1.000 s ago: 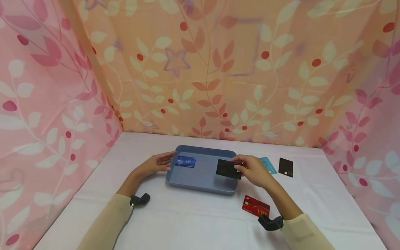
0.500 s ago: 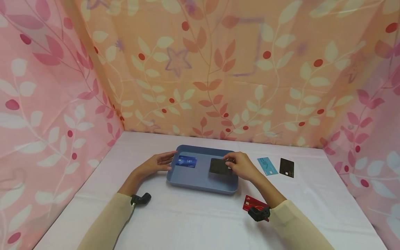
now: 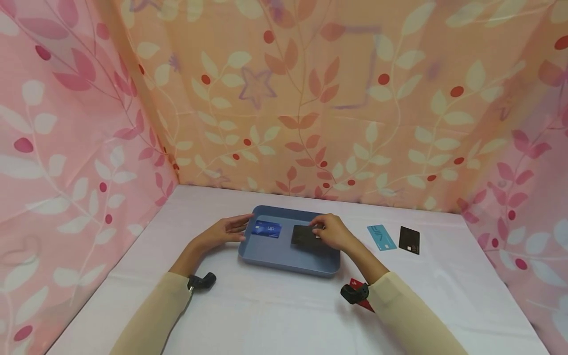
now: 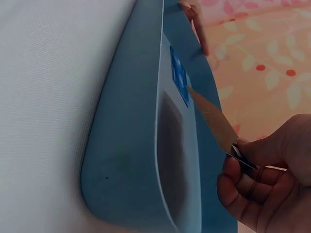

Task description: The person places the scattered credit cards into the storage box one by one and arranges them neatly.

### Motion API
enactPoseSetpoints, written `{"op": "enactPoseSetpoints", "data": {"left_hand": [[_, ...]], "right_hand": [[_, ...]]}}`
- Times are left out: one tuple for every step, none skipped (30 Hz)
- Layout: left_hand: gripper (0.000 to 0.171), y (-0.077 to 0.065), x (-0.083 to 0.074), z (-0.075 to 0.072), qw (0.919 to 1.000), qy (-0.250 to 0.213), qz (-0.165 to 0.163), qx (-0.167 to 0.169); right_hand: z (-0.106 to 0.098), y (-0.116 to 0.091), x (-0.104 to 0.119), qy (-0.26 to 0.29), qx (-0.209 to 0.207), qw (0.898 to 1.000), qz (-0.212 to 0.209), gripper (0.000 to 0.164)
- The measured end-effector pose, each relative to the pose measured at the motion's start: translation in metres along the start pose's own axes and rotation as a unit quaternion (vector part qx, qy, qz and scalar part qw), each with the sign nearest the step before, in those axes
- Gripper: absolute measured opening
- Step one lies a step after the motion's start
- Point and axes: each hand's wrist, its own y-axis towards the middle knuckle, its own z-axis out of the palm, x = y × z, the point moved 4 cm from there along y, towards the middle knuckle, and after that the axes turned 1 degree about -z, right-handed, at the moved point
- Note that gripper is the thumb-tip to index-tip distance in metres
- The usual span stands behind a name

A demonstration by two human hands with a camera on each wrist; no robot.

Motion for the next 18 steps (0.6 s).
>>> {"op": "enactPoseSetpoints", "data": {"left_hand": [[0.078, 0.000, 0.000, 0.000, 1.0000, 0.000, 0.002, 0.001], [0.078, 0.000, 0.000, 0.000, 1.0000, -0.001, 0.004, 0.002], [0.078, 0.000, 0.000, 0.000, 1.0000, -0.001, 0.005, 0.002], [0.078, 0.000, 0.000, 0.000, 1.0000, -0.001, 0.006, 0.002], [0.078, 0.000, 0.000, 0.000, 1.0000, -0.001, 0.006, 0.003], [0.078, 0.000, 0.001, 0.000, 1.0000, 0.000, 0.006, 0.003], [0.077, 0.000, 0.001, 0.000, 1.0000, 0.000, 0.006, 0.003], [0.077, 0.000, 0.001, 0.000, 1.0000, 0.000, 0.006, 0.003], [0.077, 0.000, 0.002, 0.000, 1.0000, 0.000, 0.005, 0.003], [0.077, 0.001, 0.002, 0.000, 1.0000, 0.000, 0.006, 0.003], [0.077, 0.001, 0.002, 0.000, 1.0000, 0.000, 0.007, 0.003], [0.077, 0.001, 0.002, 0.000, 1.0000, 0.001, 0.007, 0.003], [0.078, 0.001, 0.002, 0.000, 0.9999, 0.000, 0.009, 0.004], [0.078, 0.001, 0.001, 0.000, 0.9999, 0.000, 0.010, 0.004], [0.078, 0.001, 0.001, 0.000, 0.9999, 0.000, 0.010, 0.004], [0.078, 0.001, 0.001, 0.000, 0.9999, 0.000, 0.010, 0.004], [0.078, 0.001, 0.001, 0.000, 0.9999, -0.002, 0.010, 0.004], [0.078, 0.001, 0.001, 0.000, 0.9999, -0.003, 0.009, 0.004]], "right_hand": [[0.002, 0.002, -0.001, 0.002, 0.002, 1.000, -0.002, 0.019], [0.003, 0.003, -0.002, 0.004, 0.003, 1.000, -0.002, 0.019], [0.004, 0.005, -0.003, 0.005, 0.003, 1.000, -0.002, 0.019], [0.005, 0.007, -0.004, 0.007, 0.004, 1.000, -0.004, 0.018], [0.007, 0.008, -0.005, 0.008, 0.004, 1.000, -0.002, 0.018], [0.008, 0.009, -0.007, 0.007, 0.005, 1.000, -0.002, 0.018], [0.010, 0.011, -0.008, 0.008, 0.006, 1.000, 0.000, 0.018], [0.011, 0.012, -0.009, 0.007, 0.008, 1.000, 0.002, 0.018], [0.012, 0.013, -0.010, 0.006, 0.008, 1.000, 0.003, 0.018], [0.013, 0.014, -0.011, 0.006, 0.009, 1.000, 0.005, 0.018], [0.014, 0.015, -0.011, 0.004, 0.008, 1.000, 0.008, 0.018], [0.015, 0.016, -0.012, 0.002, 0.006, 1.000, 0.011, 0.018], [0.016, 0.017, -0.012, 0.000, 0.005, 1.000, 0.012, 0.019], [0.017, 0.018, -0.013, -0.002, 0.003, 1.000, 0.014, 0.018], [0.017, 0.019, -0.014, -0.004, 0.001, 1.000, 0.016, 0.018], [0.018, 0.020, -0.014, -0.004, -0.002, 1.000, 0.018, 0.018], [0.019, 0.021, -0.015, -0.005, -0.005, 1.000, 0.019, 0.017], [0.020, 0.022, -0.016, -0.003, -0.007, 1.000, 0.020, 0.017]]}}
